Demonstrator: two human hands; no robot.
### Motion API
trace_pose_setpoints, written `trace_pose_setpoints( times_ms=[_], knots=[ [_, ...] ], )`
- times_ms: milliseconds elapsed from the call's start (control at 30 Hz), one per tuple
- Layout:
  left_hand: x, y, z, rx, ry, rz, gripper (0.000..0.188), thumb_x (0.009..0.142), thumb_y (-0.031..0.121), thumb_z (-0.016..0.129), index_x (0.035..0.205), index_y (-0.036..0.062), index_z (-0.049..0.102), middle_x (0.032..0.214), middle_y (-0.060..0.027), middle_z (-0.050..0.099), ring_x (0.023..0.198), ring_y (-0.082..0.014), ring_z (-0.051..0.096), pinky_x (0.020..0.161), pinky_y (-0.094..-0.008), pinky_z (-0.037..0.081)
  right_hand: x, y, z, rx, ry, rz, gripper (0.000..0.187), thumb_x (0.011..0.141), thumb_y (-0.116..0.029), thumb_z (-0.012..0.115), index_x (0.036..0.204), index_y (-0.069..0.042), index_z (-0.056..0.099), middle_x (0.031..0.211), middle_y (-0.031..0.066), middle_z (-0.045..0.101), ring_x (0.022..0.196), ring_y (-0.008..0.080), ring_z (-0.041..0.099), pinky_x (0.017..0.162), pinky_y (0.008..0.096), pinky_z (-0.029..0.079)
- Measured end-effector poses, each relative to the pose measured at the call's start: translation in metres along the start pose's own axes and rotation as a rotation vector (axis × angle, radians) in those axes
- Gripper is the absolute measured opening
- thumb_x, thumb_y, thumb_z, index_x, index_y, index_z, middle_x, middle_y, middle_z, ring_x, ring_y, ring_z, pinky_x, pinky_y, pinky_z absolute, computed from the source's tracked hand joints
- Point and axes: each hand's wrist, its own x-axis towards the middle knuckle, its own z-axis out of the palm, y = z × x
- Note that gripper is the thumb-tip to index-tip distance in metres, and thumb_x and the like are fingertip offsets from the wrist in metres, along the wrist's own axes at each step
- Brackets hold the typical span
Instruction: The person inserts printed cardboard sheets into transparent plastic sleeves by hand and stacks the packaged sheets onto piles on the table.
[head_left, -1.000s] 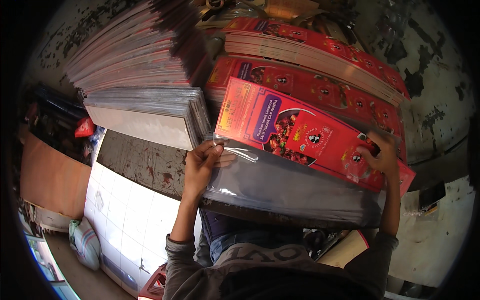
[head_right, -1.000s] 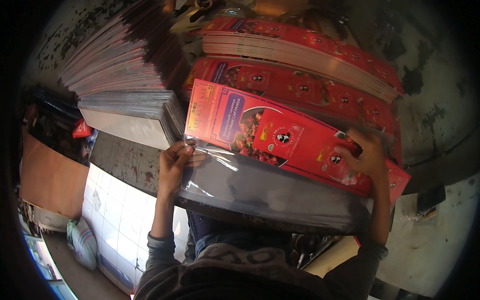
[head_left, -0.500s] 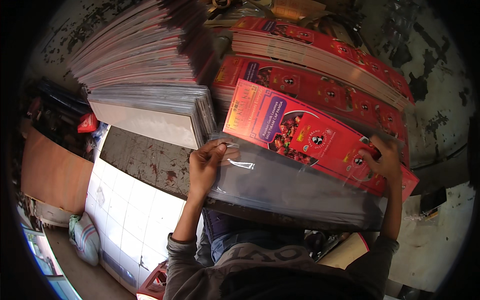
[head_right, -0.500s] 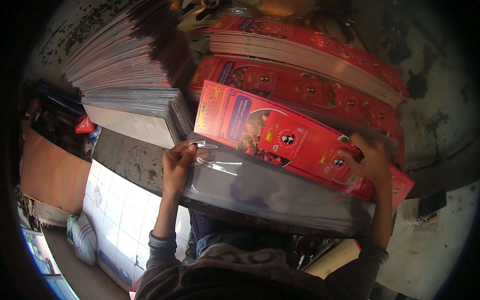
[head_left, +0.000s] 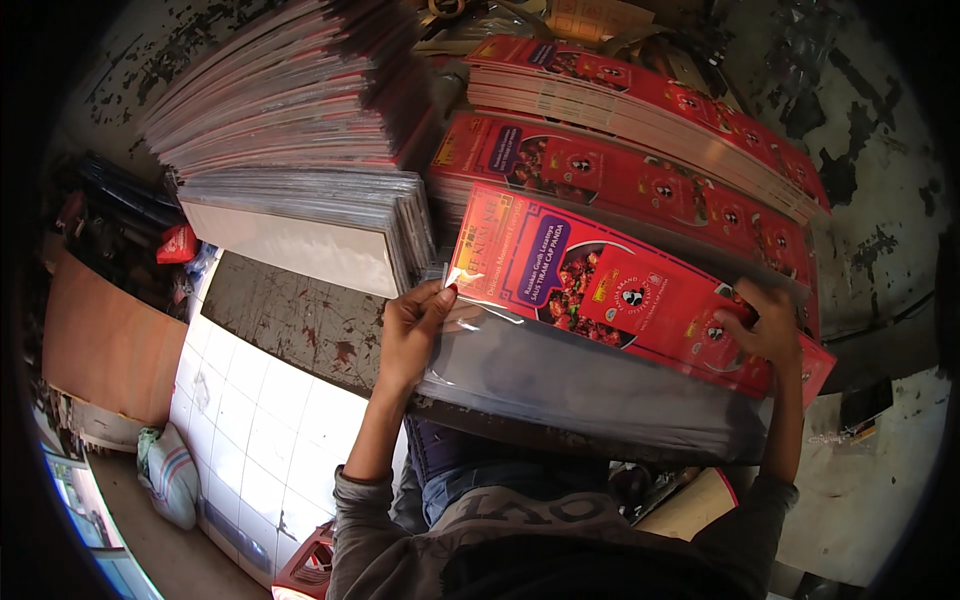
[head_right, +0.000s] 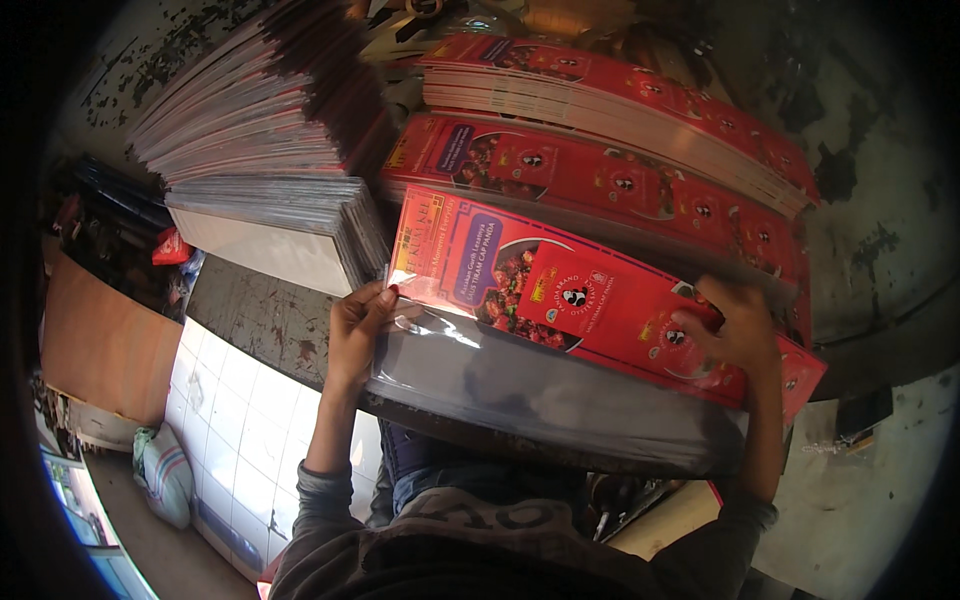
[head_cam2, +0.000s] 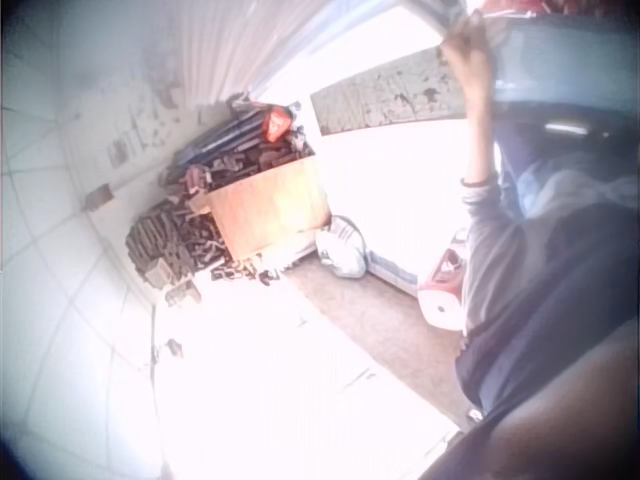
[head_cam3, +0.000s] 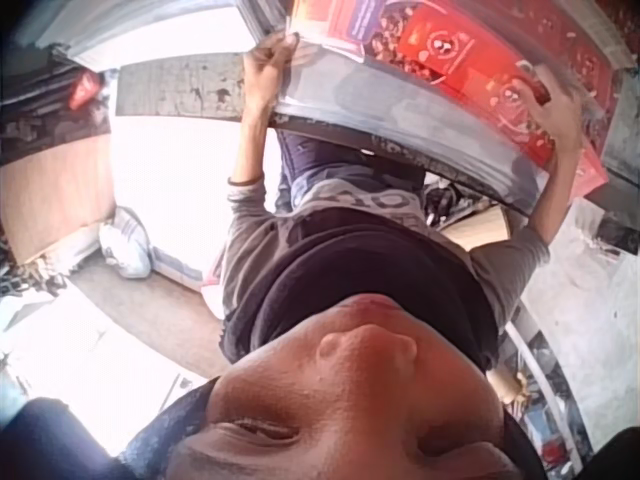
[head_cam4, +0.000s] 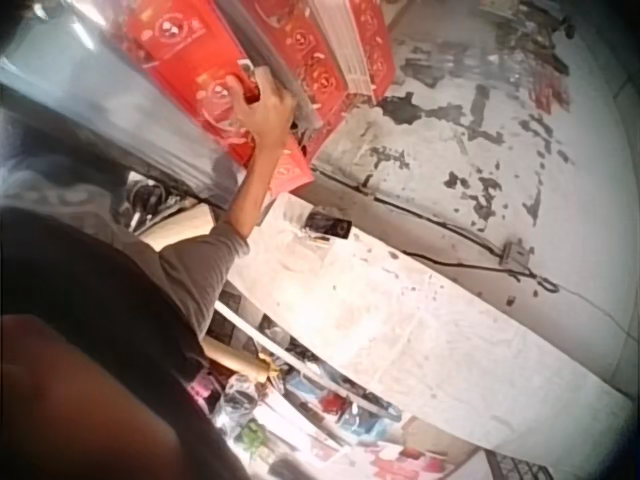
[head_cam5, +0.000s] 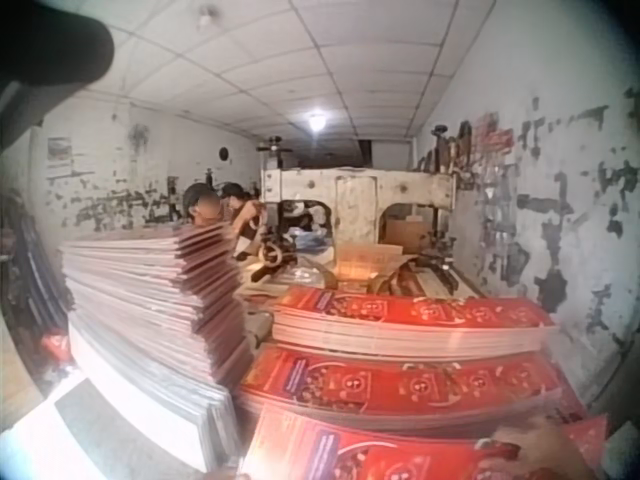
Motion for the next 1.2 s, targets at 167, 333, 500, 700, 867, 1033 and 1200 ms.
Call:
trace_pose_setpoints(
  times_ms=[167,333,500,700,867,1033,1200],
  knots=[
    [0.003,-0.009,-0.009,-0.053,-0.054,-0.001,0.024,0.091,0.013,0.048,0.099,-0.0064,0.059,0.085,-0.0075,0.063,0.075,-0.0094,0.058,0.068,-0.0221,0.049,-0.002,0.007,0.008,-0.013,-0.045,0.001,0.026,0.067,-0.021,0.072,0.073,-0.004,0.053,0.060,0.0116,0.050,0.052,0.0282,0.049,0.051,0.0347,0.040],
    [0.006,-0.007,-0.017,0.051,-0.083,-0.021,0.025,0.091,0.014,0.048,0.098,-0.0064,0.060,0.085,-0.0062,0.063,0.075,-0.0077,0.056,0.068,-0.0212,0.045,-0.001,0.008,0.021,-0.014,-0.170,0.010,0.029,0.071,-0.029,0.069,0.073,-0.004,0.054,0.061,0.0128,0.052,0.052,0.0293,0.052,0.050,0.0362,0.040],
    [0.008,0.003,-0.013,0.260,0.025,0.044,0.026,0.091,0.013,0.049,0.107,-0.0057,0.056,0.086,-0.0084,0.065,0.075,-0.0133,0.060,0.071,-0.0228,0.046,0.002,0.006,0.018,-0.073,-0.279,-0.054,0.038,0.071,-0.038,0.068,0.082,-0.003,0.056,0.067,0.0128,0.055,0.058,0.0304,0.056,0.052,0.0380,0.042],
    [0.004,0.032,0.021,1.238,-0.103,0.691,0.054,0.082,0.022,0.058,0.131,0.0091,0.037,0.132,-0.0183,0.040,0.122,-0.0340,0.039,0.096,-0.0398,0.038,0.003,-0.049,0.028,-0.502,-0.053,0.066,0.066,0.075,-0.049,0.059,0.124,-0.007,0.045,0.122,0.0250,0.039,0.110,0.0322,0.046,0.087,0.0473,0.039],
    [0.014,0.019,0.035,1.376,-0.653,0.665,0.060,0.081,0.039,0.056,0.133,0.0180,0.036,0.142,-0.0112,0.025,0.133,-0.0293,0.020,0.104,-0.0508,0.020,-0.015,-0.122,0.068,-0.043,-0.317,-0.104,0.081,0.076,-0.059,0.049,0.133,-0.004,0.032,0.139,0.0183,0.026,0.130,0.0288,0.025,0.103,0.0505,0.021],
    [0.016,0.014,0.028,1.553,-0.659,0.687,0.061,0.081,0.048,0.049,0.134,0.0201,0.036,0.143,-0.0086,0.025,0.132,-0.0277,0.023,0.105,-0.0493,0.015,-0.039,-0.106,0.062,0.002,-0.377,0.060,0.082,0.075,-0.056,0.051,0.135,-0.005,0.028,0.141,0.0129,0.028,0.132,0.0264,0.023,0.106,0.0482,0.017],
    [0.019,0.015,0.023,1.525,-0.674,0.670,0.064,0.081,0.049,0.047,0.134,0.0142,0.037,0.142,-0.0119,0.027,0.132,-0.0294,0.023,0.107,-0.0483,0.012,-0.090,-0.049,0.032,-0.107,-0.274,0.374,0.076,0.080,-0.045,0.051,0.138,-0.006,0.023,0.143,0.0137,0.024,0.133,0.0284,0.019,0.107,0.0437,0.016]
  ],
)
